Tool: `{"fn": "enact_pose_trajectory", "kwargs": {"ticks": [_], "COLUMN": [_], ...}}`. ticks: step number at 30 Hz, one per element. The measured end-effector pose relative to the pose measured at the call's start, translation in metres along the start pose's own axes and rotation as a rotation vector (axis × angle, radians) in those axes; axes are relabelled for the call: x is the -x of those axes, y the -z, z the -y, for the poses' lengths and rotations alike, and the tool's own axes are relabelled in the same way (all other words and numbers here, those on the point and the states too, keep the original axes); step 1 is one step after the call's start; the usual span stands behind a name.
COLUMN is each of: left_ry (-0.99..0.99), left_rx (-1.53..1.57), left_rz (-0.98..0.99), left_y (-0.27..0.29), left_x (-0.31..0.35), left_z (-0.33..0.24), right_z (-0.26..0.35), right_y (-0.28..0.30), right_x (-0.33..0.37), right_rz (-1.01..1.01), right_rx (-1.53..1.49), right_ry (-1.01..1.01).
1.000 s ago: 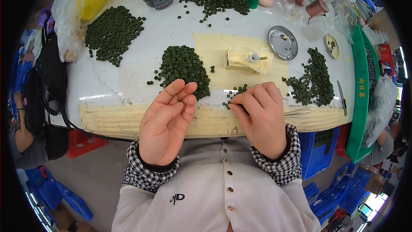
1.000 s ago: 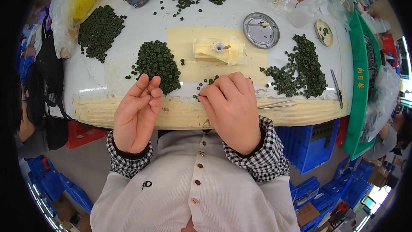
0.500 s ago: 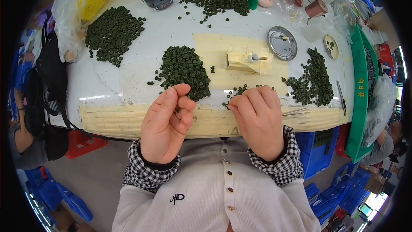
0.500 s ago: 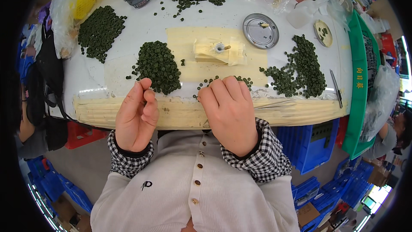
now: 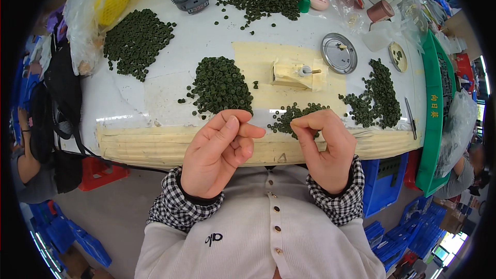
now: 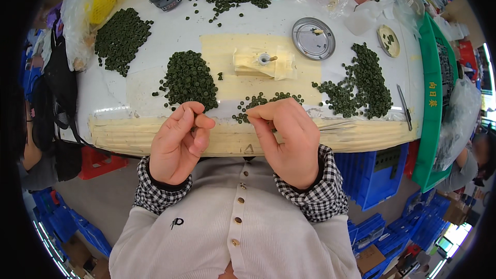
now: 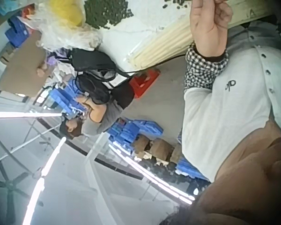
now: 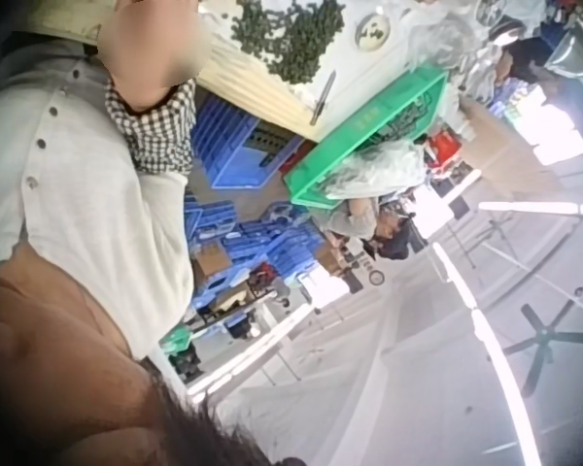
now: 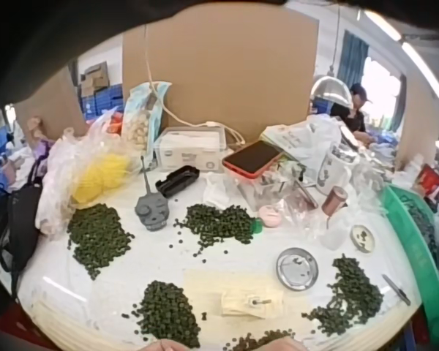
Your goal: The person is sorting or inspecting small green plastic components at a workbench.
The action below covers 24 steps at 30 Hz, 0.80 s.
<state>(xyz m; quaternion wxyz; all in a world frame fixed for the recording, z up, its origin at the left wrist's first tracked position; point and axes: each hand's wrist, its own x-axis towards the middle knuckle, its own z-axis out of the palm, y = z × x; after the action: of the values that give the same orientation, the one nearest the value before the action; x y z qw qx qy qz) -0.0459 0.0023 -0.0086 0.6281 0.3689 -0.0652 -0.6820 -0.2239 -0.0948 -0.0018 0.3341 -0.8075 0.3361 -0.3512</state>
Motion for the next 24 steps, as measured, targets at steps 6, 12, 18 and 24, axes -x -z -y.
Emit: {"fn": "enact_pose_trajectory", "kwargs": {"ticks": [6,12,18,24], "left_ry": [0.002,0.043,0.064,0.048], "left_rx": [0.073,0.078,0.046,0.037], "left_rz": [0.144,0.105,0.085,0.108], "left_y": [0.009,0.003,0.003,0.006], "left_x": [-0.004,-0.004,-0.004,-0.006], "left_z": [0.009,0.006,0.006,0.009], "right_z": [-0.003,-0.007,-0.002,0.004], "right_y": [0.002,-0.001,0.002,-0.004], "right_x": [0.004,0.003,0.001,-0.002], "right_rz": [0.044,0.027,0.029,0.028], "right_rx": [-0.219,-0.285,-0.213,-0.214], "right_ry": [-0.123,-0.095,-0.015,0.045]}}
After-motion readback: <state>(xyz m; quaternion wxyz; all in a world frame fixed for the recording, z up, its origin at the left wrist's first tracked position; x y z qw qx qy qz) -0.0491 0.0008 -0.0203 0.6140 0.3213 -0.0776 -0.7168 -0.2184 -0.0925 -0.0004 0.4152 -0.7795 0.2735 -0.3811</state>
